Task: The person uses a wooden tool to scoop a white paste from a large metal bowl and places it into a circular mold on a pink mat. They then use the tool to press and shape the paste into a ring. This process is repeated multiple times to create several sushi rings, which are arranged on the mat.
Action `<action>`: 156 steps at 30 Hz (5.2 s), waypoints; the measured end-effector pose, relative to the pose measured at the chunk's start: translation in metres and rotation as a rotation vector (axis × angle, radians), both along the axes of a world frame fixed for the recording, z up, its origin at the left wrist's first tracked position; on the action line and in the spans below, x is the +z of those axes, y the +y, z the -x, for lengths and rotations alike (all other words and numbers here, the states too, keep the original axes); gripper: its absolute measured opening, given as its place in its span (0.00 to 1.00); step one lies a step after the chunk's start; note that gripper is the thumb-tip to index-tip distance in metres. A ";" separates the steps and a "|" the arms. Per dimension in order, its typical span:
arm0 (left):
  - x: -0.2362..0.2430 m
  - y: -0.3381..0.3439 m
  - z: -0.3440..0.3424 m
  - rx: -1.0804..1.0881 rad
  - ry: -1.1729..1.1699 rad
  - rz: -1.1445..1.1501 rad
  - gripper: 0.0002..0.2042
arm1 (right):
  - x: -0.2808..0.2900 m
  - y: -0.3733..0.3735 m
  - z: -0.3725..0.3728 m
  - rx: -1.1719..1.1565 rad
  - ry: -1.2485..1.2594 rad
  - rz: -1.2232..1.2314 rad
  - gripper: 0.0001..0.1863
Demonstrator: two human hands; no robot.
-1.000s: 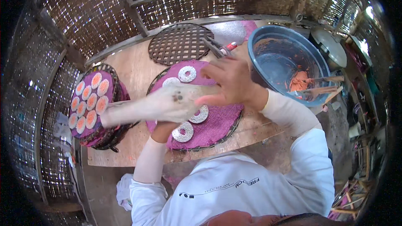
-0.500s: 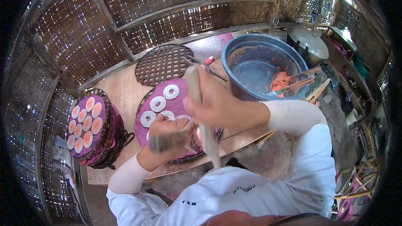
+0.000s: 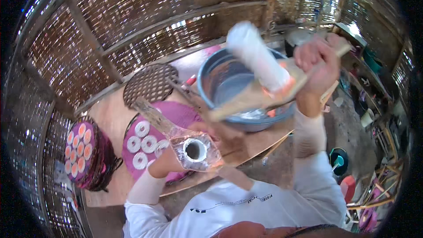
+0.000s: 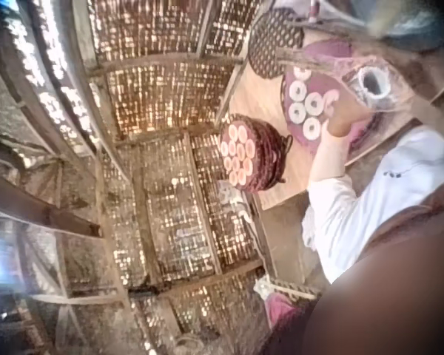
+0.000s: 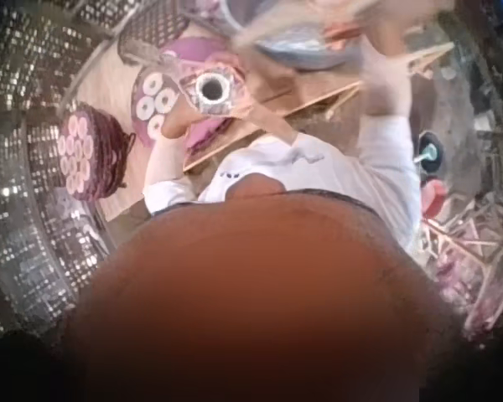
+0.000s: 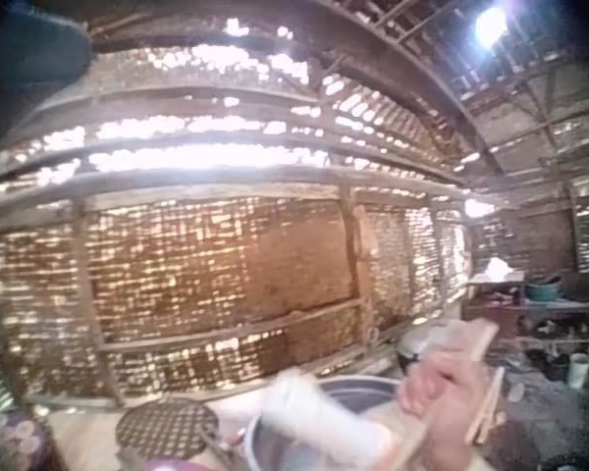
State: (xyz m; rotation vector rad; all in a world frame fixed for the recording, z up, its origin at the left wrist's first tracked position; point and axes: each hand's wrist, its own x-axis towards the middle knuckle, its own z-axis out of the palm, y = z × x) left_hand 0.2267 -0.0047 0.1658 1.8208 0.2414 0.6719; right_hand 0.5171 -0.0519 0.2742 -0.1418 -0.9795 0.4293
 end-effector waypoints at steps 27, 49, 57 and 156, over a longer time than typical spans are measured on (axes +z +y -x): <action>-0.069 0.144 -0.171 0.384 -0.676 0.313 0.14 | -0.082 0.036 -0.113 -0.661 -2.229 0.145 0.03; -0.064 0.146 -0.163 0.945 -0.277 -0.659 0.13 | -0.150 0.047 -0.075 -0.175 -2.043 1.386 0.10; -0.087 0.143 -0.167 0.763 -0.380 -0.205 0.15 | -0.151 0.055 -0.051 -0.140 -1.883 1.378 0.10; -0.028 0.131 0.065 -0.426 -0.910 0.441 0.21 | -0.160 0.043 0.234 1.669 0.221 0.607 0.36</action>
